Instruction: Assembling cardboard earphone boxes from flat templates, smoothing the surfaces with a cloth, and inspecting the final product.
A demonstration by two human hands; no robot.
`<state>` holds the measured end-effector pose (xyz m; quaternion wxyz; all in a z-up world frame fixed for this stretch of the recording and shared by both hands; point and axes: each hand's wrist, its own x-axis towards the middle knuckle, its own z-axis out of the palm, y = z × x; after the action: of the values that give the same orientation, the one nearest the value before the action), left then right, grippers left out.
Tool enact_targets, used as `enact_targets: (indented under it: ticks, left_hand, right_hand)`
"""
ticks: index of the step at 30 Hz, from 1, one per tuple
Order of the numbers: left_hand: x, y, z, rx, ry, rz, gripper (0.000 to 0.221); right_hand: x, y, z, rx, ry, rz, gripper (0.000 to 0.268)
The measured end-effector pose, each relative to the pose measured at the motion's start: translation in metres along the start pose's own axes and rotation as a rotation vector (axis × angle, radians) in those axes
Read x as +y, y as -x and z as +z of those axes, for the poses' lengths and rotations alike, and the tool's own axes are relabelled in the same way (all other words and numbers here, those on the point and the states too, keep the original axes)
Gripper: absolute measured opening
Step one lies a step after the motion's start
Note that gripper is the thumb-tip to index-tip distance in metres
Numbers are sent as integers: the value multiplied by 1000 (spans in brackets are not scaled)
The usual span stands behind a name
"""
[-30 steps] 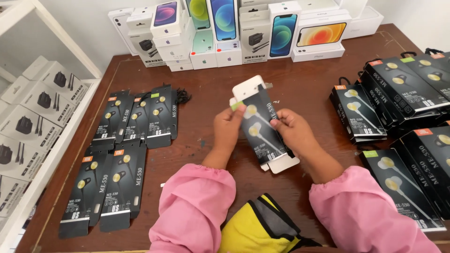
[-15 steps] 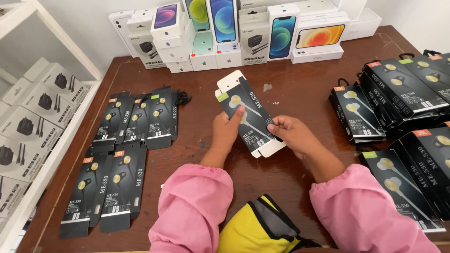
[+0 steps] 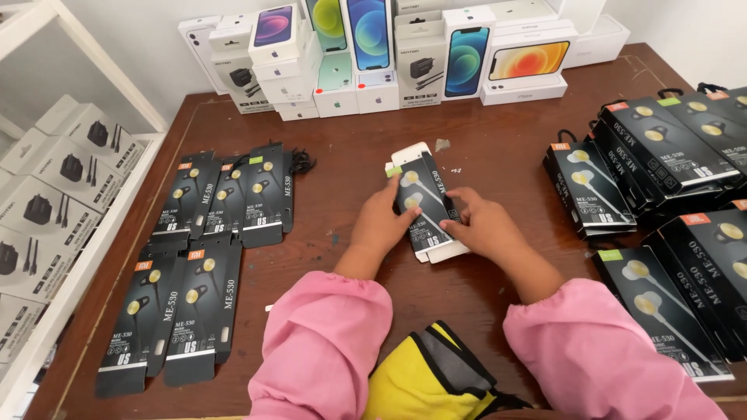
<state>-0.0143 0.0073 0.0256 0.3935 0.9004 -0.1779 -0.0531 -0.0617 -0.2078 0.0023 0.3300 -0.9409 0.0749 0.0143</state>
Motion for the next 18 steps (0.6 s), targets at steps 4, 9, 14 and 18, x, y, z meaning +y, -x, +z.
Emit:
enact_targets:
  ticks: [4,9,14,18]
  left_hand:
    - [3,6,2,-37,-303,-20,69]
    - [-1,5,7,-31,-412,35,62]
    - [-14,1,10,-9,-400,78,59]
    - [-20,-4,13,2,-397,68,60]
  right_hand:
    - [-26,18,-16,-58,333,-6,50]
    - [-48,33,-22,-184,531,75,55]
    - [-51,44,-16,-158,580,23,55]
    - [-90,79,-34,-162,591,-116,49]
